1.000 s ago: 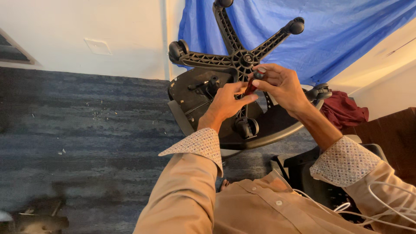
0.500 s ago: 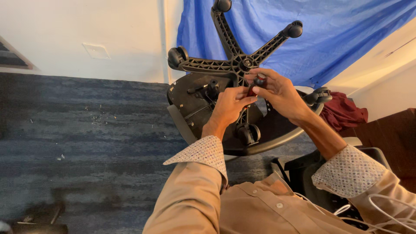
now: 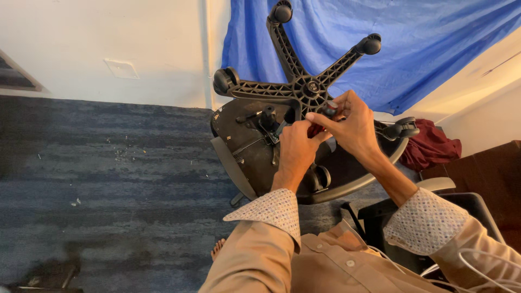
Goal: The person uses a screwdriver to loosen and remove screws from the base of an overturned office chair. They work on the central hub and the wheel attachment points, detaching components from the chair base.
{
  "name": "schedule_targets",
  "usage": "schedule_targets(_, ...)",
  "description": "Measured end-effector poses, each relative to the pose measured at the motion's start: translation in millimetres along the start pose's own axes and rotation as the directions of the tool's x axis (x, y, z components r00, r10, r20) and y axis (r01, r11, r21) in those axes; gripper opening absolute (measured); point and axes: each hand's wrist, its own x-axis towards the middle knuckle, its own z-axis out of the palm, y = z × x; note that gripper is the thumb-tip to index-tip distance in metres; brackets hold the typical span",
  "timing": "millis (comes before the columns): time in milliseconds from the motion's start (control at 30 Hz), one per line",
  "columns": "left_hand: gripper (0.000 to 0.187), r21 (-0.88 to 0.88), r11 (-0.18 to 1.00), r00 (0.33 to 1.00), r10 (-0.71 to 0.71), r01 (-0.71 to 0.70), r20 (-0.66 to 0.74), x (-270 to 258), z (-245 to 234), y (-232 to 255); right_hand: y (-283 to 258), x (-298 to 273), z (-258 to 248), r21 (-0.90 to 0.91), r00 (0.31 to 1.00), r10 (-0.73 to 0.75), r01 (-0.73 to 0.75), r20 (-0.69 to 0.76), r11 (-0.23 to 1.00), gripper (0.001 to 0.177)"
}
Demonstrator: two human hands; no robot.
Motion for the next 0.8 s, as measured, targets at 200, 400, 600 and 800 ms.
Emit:
schedule_targets(200,0.036,-0.172,0.984,0.955,0.006,0.047,0.297,14,-12,-15,7,-8,-20,0.520,0.912,-0.220,0.009,0.346,0.854,0.049)
schedule_targets(400,0.046,-0.032,0.994,0.988,0.104,-0.101,0.110,9,-12,-11,5,-13,-10,0.362,0.988,-0.055,0.000,0.143,0.932,0.045)
schedule_targets(600,0.030,0.052,0.999,0.990,0.008,0.000,-0.142,-2,11,-1,0,-8,4,0.080,0.999,0.015,-0.013,-0.032,0.997,0.051)
schedule_targets(800,0.032,-0.155,0.988,0.983,0.035,-0.006,0.182,6,2,-25,4,-16,-11,0.339,0.978,-0.105,0.039,0.179,0.940,0.046)
